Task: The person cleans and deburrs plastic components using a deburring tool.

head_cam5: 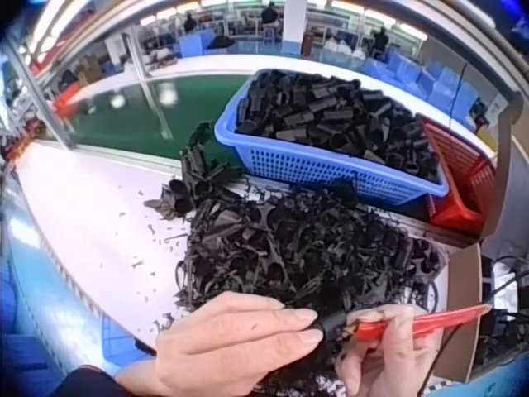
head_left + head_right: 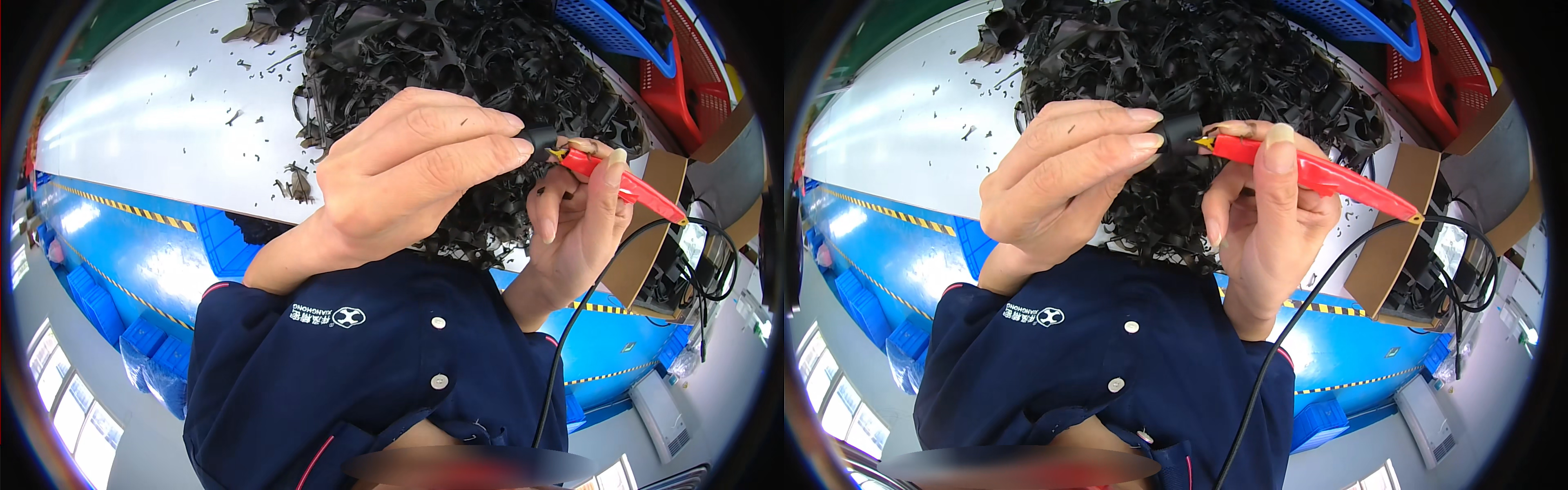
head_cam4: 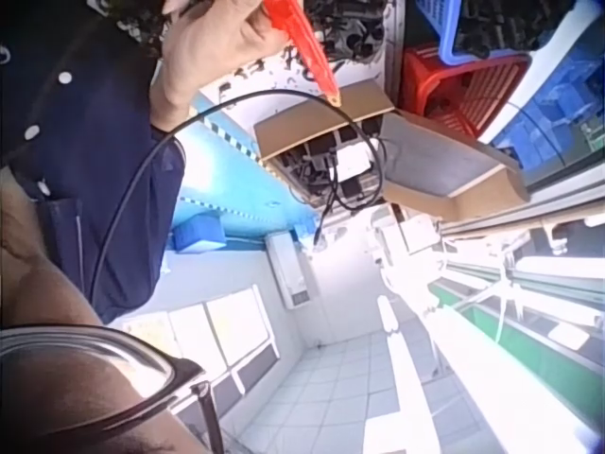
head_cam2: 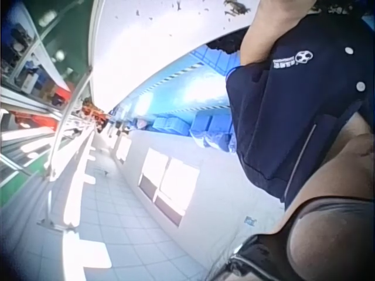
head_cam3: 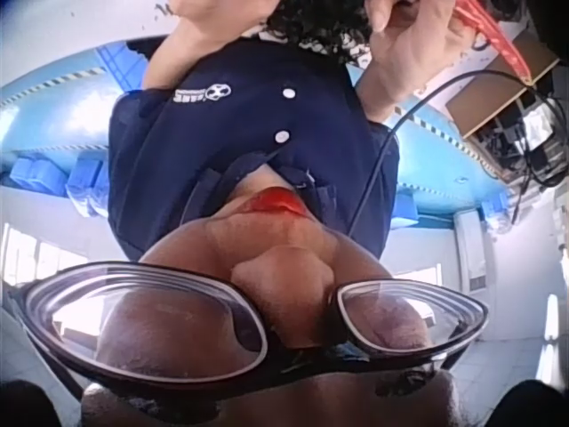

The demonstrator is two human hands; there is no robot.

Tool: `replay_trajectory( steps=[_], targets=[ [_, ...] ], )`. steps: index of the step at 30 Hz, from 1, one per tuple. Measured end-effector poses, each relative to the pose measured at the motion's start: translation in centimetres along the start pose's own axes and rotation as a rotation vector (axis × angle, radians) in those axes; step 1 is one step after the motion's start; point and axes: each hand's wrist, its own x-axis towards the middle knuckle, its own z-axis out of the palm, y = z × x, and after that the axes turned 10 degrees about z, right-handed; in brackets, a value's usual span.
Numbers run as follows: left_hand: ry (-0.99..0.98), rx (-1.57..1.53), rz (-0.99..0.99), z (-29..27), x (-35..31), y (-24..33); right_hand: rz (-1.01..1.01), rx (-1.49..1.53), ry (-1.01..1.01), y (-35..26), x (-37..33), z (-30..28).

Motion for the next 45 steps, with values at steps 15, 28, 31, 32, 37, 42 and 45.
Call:
replay_trajectory(
  steps=[15,28,31,32,37,42,45],
  targets=[
    [0.015,-0.125,-0.233,-0.6,0.5,0.5,-0.251,-0.404,0.236,0.2,1.9,-0.3],
    [-0.175,-0.071,-0.248,-1.1,2.5,-1.8,-0.12,-0.035,-0.202,0.7,2.6,-2.2],
    [0.035,-0.149,-0.669,-1.0,2.9,-2.3,-0.212,0.039,-0.244,1.3,3.1,-2.9],
    [-0.003,-0.211,-0.818,-1.7,3.6,-2.2,-0.277,0.008,-0.259,1.4,3.3,-3.0],
    [-0.582,0.383,0.046,-3.4,5.1,-5.4,-0.397,-0.037,-0.279,1.4,3.4,-3.5],
    [-0.498,0.186,-0.31,-4.7,7.3,-5.5,-0.428,-0.076,-0.232,1.0,3.6,-3.9],
    [-0.693,0.366,-0.148,-5.1,8.3,-6.0,-0.383,-0.067,-0.177,1.1,3.5,-3.8]
  ],
)
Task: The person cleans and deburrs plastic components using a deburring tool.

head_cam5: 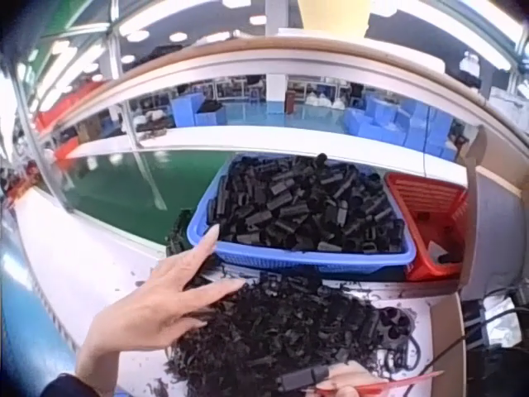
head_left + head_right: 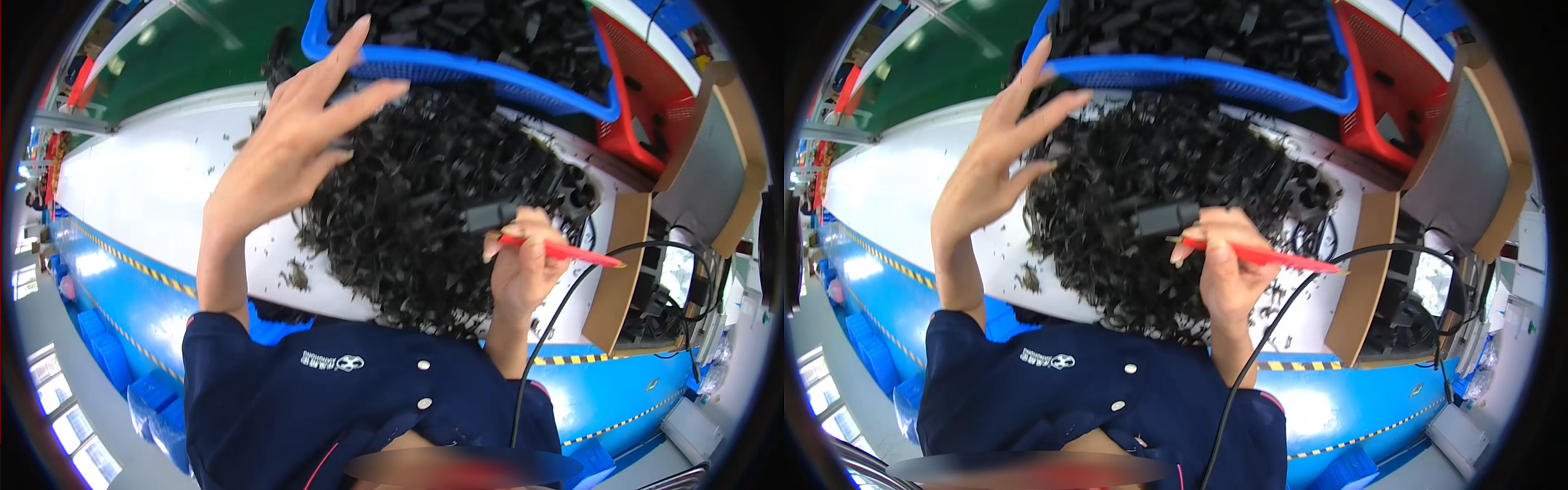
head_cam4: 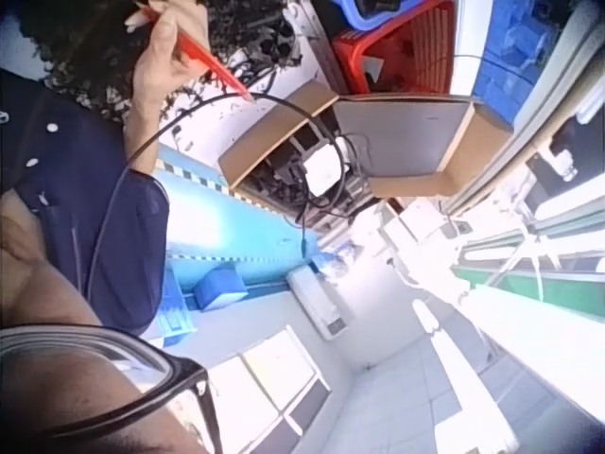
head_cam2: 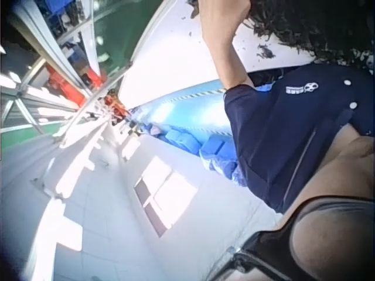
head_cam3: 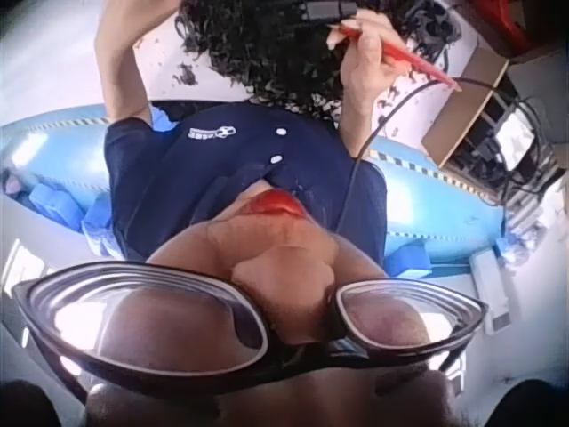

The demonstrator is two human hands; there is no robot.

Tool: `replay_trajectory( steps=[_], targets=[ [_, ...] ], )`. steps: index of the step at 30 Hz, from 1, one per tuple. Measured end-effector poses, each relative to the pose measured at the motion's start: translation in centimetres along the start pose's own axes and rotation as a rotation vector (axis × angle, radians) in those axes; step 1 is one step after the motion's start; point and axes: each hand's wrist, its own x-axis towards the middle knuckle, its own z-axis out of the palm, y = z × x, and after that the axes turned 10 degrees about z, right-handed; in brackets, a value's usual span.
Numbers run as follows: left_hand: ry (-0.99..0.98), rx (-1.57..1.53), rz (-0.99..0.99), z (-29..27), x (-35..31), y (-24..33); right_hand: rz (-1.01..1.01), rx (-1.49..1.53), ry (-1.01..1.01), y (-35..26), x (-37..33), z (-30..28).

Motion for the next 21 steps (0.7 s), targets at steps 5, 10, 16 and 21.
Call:
replay_trajectory(
  steps=[5,10,16,21],
  targets=[
    [0.116,-0.437,-0.134,0.4,-0.3,-0.6,0.052,0.047,0.031,0.0,-0.3,0.1],
    [0.002,-0.568,0.047,0.2,2.0,1.6,0.004,-0.268,0.004,-0.6,-0.1,-0.1],
    [-0.377,-0.939,-0.046,2.6,3.8,3.6,-0.009,-0.388,-0.031,-0.9,0.2,0.9],
    [0.191,-0.248,-0.026,2.8,9.0,0.4,-0.065,-0.242,0.283,-0.4,0.1,0.3]
  ],
)
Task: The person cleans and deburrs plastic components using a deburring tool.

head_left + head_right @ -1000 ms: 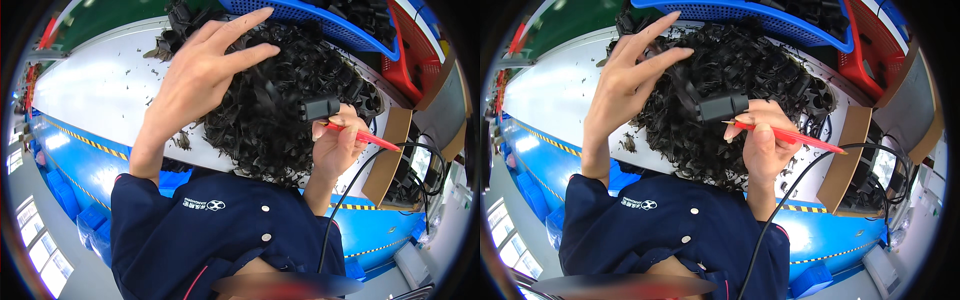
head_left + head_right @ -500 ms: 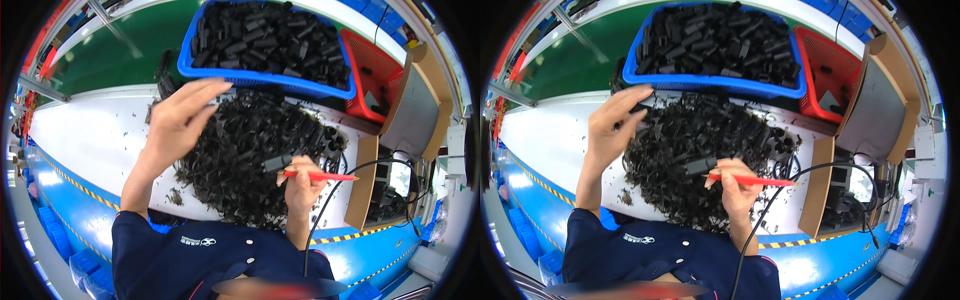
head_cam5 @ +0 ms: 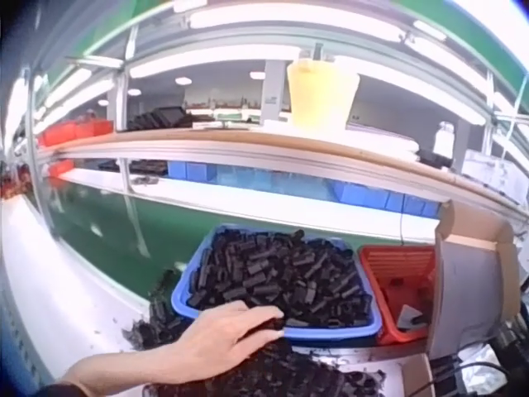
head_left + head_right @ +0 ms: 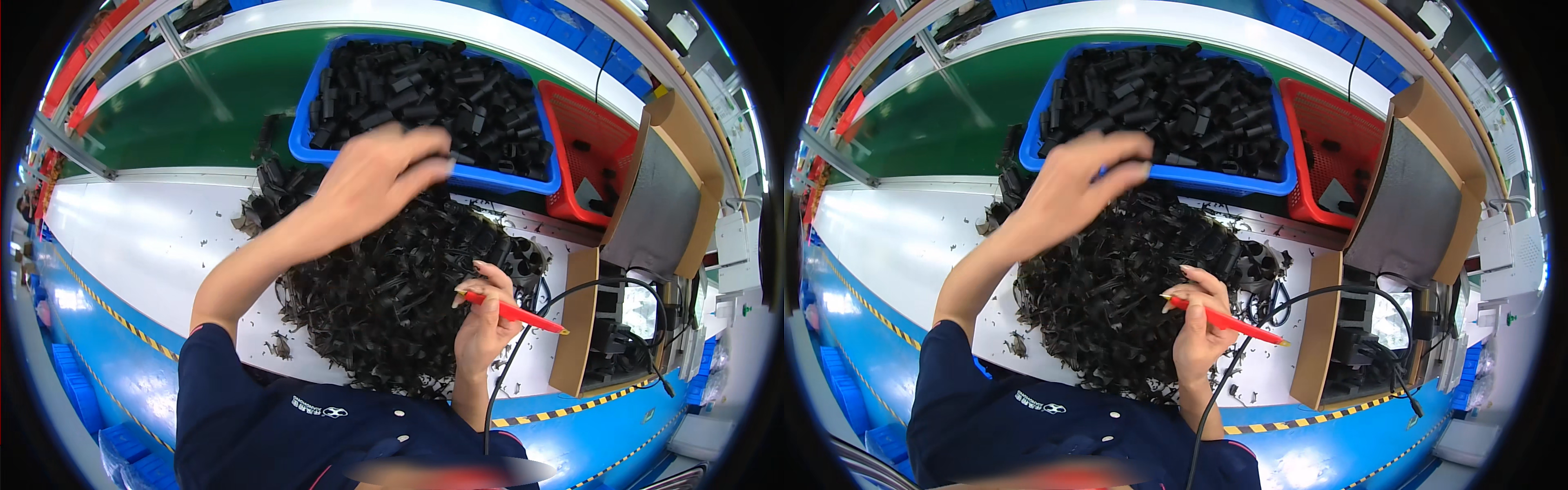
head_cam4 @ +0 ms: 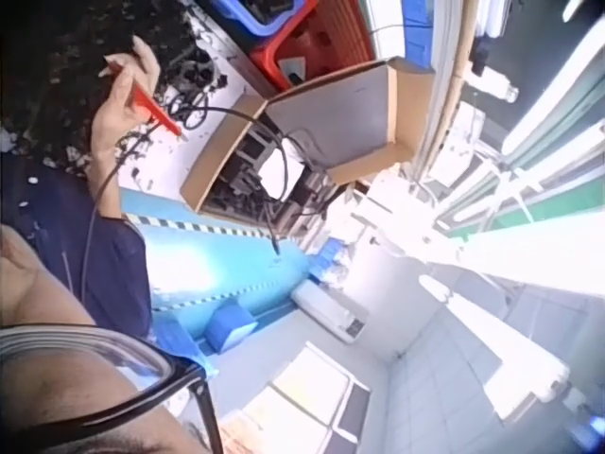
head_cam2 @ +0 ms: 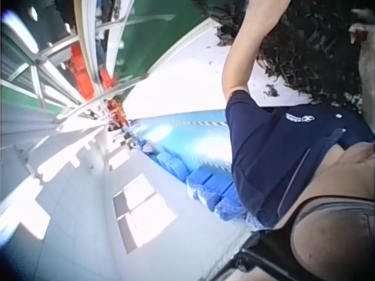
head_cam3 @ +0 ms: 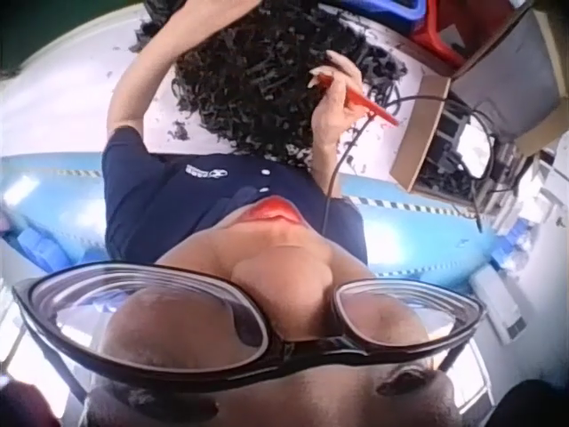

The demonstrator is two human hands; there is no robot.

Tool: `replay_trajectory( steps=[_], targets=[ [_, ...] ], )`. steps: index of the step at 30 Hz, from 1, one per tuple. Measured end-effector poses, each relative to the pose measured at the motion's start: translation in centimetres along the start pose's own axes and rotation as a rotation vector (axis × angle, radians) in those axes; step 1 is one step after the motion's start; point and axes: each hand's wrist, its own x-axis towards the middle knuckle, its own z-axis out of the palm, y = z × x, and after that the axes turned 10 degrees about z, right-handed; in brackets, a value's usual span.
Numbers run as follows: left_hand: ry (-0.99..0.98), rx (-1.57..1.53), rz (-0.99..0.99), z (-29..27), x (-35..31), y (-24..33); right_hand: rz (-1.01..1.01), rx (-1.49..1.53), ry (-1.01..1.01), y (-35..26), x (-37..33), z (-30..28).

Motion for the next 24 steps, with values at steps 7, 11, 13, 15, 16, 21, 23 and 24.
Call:
replay_trajectory(
  steps=[7,11,13,15,16,21,23,24],
  targets=[
    [0.265,0.659,0.286,7.9,7.1,-8.3,-0.022,-0.081,-0.003,0.4,0.0,-0.3],
    [-0.19,0.48,0.065,6.8,8.2,-6.9,-0.024,0.051,0.127,0.5,0.7,-1.0],
    [-0.274,0.427,0.025,6.0,8.1,-7.1,-0.003,0.165,0.145,0.4,1.1,-1.1],
    [-0.344,0.419,0.008,6.6,8.4,-7.7,0.01,0.154,0.167,0.5,1.3,-1.5],
    [-0.359,0.402,-0.005,6.9,8.4,-7.9,0.004,0.163,0.192,0.4,1.5,-1.4],
    [-0.438,0.325,-0.058,6.5,8.0,-7.6,0.015,0.173,0.244,0.4,1.7,-1.8],
    [-0.318,0.193,-0.051,6.4,8.1,-8.0,-0.012,0.064,0.267,0.5,1.9,-1.6],
    [-0.105,0.26,0.045,6.5,7.7,-8.3,-0.004,0.086,0.308,0.3,1.6,-1.2]
  ],
)
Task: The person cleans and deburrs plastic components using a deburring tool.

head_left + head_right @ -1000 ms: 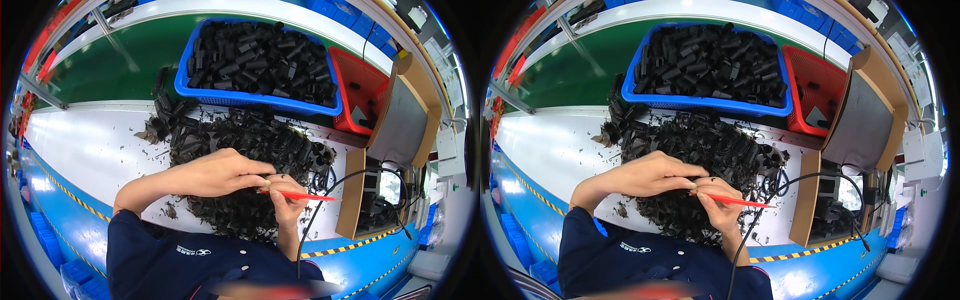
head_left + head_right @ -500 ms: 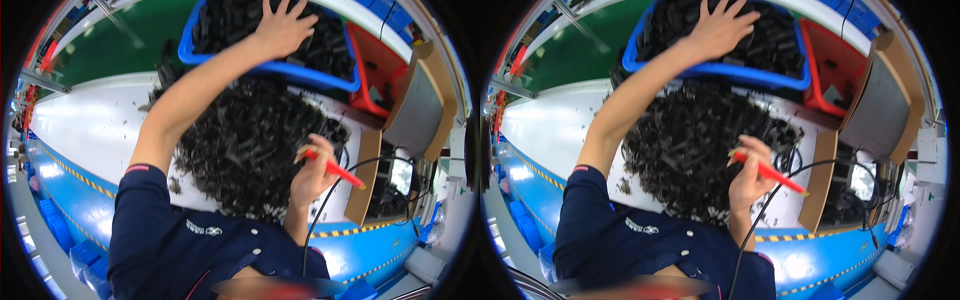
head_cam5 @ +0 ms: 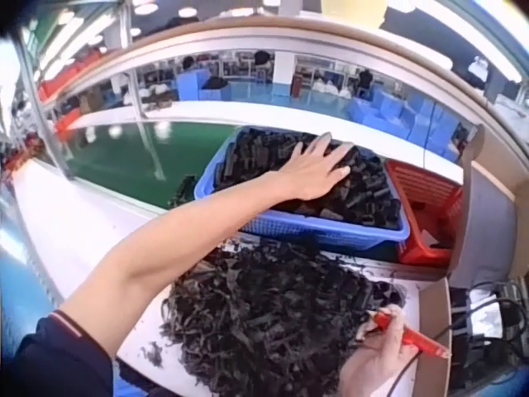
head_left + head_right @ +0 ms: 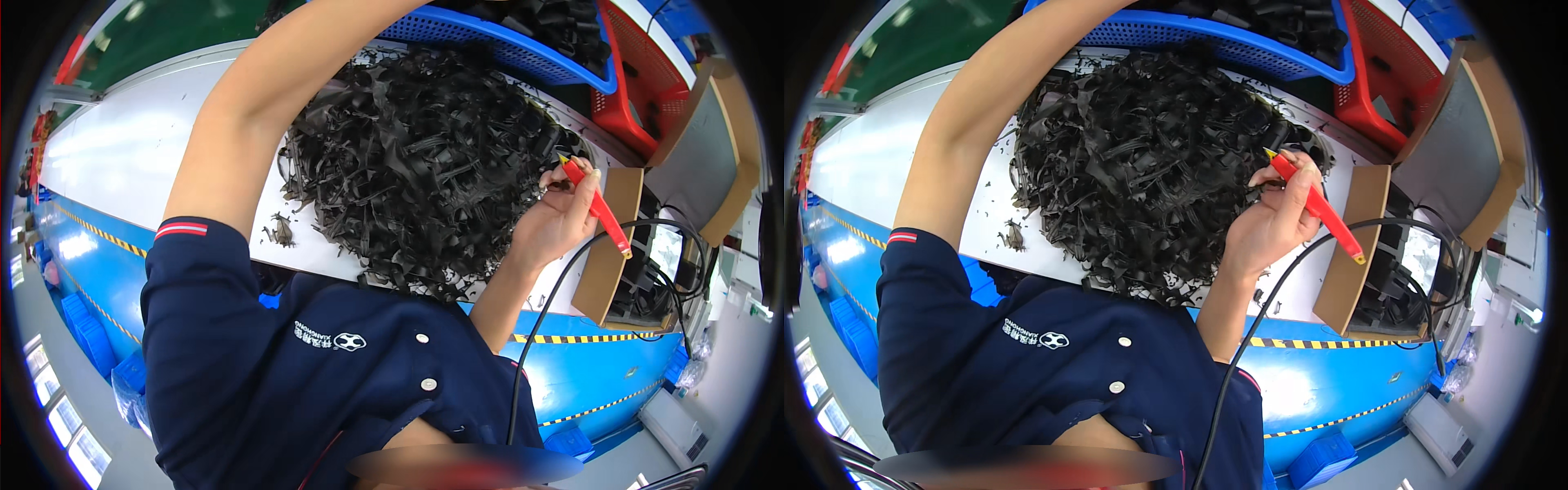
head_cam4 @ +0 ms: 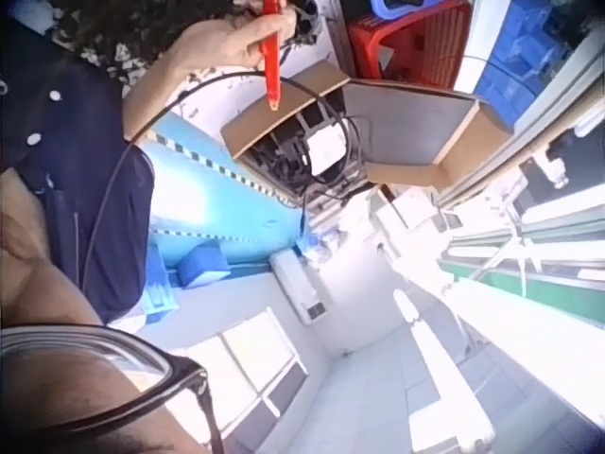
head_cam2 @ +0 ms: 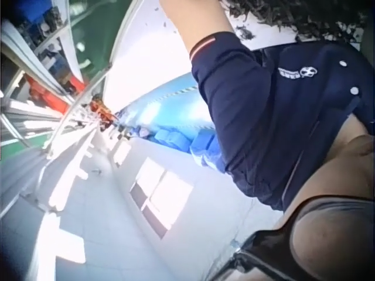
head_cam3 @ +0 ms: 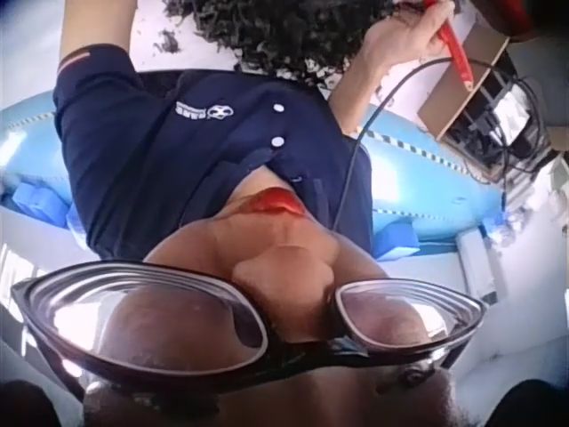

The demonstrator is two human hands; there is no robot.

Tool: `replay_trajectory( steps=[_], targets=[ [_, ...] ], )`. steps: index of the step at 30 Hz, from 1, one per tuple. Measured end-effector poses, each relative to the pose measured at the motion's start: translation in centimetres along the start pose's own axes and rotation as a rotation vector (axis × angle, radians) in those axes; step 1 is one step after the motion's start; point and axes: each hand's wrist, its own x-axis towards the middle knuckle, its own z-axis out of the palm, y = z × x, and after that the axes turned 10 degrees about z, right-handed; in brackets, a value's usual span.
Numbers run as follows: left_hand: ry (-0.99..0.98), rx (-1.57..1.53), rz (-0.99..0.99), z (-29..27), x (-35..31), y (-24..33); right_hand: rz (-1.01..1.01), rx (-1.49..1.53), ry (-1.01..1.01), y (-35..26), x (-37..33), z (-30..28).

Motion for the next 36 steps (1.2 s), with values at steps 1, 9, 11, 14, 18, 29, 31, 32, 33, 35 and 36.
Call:
replay_trajectory(
  steps=[1,9,11,14,18,29,31,32,33,35,36],
  targets=[
    [0.36,0.157,0.149,-0.2,-0.5,0.6,-0.012,-0.002,-0.003,-0.1,0.1,-0.2],
    [-0.003,-0.215,0.361,1.0,-6.0,8.1,-0.052,0.03,0.129,-1.0,0.6,-0.7],
    [-0.218,-0.088,0.404,3.7,-6.7,8.5,-0.06,0.001,0.135,-1.1,0.7,-0.4],
    [-0.24,-0.05,0.544,5.7,-7.1,8.2,-0.088,-0.019,0.142,-0.9,1.2,-0.8],
    [-0.391,-0.431,0.304,4.4,-6.7,8.1,-0.13,-0.049,0.116,-0.6,1.6,-1.6],
    [0.072,-1.118,-0.056,-2.2,-8.3,8.6,-0.006,-0.179,-0.517,-1.9,2.1,0.1],
    [0.156,-1.16,-0.05,-3.3,-8.7,9.1,-0.025,-0.284,-0.557,-1.4,2.1,0.2],
    [0.179,-1.187,-0.005,-3.9,-8.8,9.2,0.008,-0.353,-0.609,-1.6,2.0,0.2],
    [0.201,-1.215,0.042,-4.3,-9.0,9.1,0.041,-0.422,-0.66,-1.7,2.0,0.2],
    [0.196,-1.213,0.072,-4.6,-9.4,8.7,-0.055,-0.507,-0.705,-2.1,2.3,0.4],
    [0.286,-1.183,0.052,-4.4,-9.5,8.4,-0.048,-0.45,-0.703,-2.5,2.4,0.6]
  ],
)
